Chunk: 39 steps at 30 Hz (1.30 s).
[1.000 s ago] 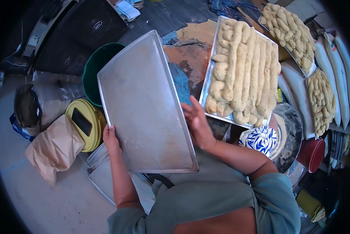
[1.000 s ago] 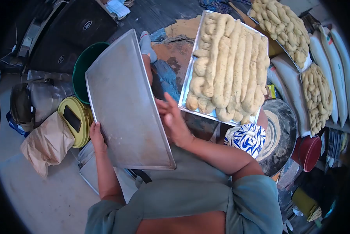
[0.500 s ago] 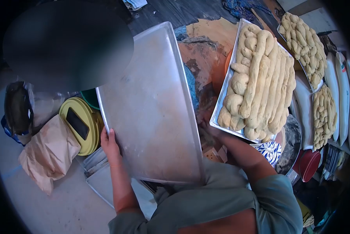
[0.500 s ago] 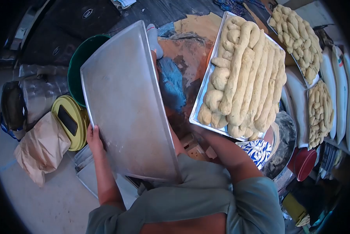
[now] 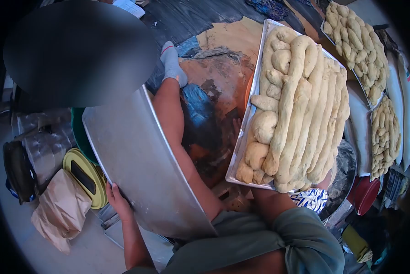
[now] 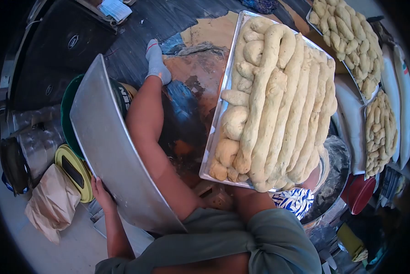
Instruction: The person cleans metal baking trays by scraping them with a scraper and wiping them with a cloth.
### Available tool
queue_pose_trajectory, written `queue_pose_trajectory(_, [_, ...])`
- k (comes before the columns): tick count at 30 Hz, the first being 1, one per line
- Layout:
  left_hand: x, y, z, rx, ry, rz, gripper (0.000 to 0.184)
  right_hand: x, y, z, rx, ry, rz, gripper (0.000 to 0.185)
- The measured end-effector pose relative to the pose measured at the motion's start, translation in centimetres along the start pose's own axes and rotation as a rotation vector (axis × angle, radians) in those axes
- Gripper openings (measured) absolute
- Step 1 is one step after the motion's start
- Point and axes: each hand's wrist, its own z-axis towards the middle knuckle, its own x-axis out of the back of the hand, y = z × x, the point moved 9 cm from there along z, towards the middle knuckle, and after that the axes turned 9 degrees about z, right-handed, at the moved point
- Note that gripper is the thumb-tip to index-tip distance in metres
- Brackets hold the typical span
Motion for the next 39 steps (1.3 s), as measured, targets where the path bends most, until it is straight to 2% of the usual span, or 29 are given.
queue_pose_trajectory(10, [0.6,0.3,0.2,-0.015,0.034,0.165,0.043,-1.1,0.2,0.7,-0.004,-0.034,0.047,0.030])
queue_pose_trajectory(22, [-0.8,2.5,0.6,-0.079,-0.069,0.124,0.041,-1.3,-1.4,2.5,0.021,-0.040,0.075,0.030])
queue_pose_trajectory(26, [0.2,1.1,0.8,-0.038,-0.024,0.203,0.042,-2.2,-2.4,3.3,0.038,-0.049,0.092,0.030])
queue_pose_trajectory(29, [0.3,0.0,1.2,0.004,-0.032,0.066,0.043,-2.4,-3.2,4.6,0.054,-0.054,0.097,0.030])
queue_pose_trajectory(35, [0.3,0.8,1.3,-0.016,-0.005,0.182,0.044,-3.7,-3.7,5.4,0.057,-0.070,0.110,0.030])
queue_pose_trajectory(39, [0.5,0.2,1.3,-0.010,0.010,0.142,0.043,-3.9,-3.4,5.4,0.051,-0.085,0.109,0.030])
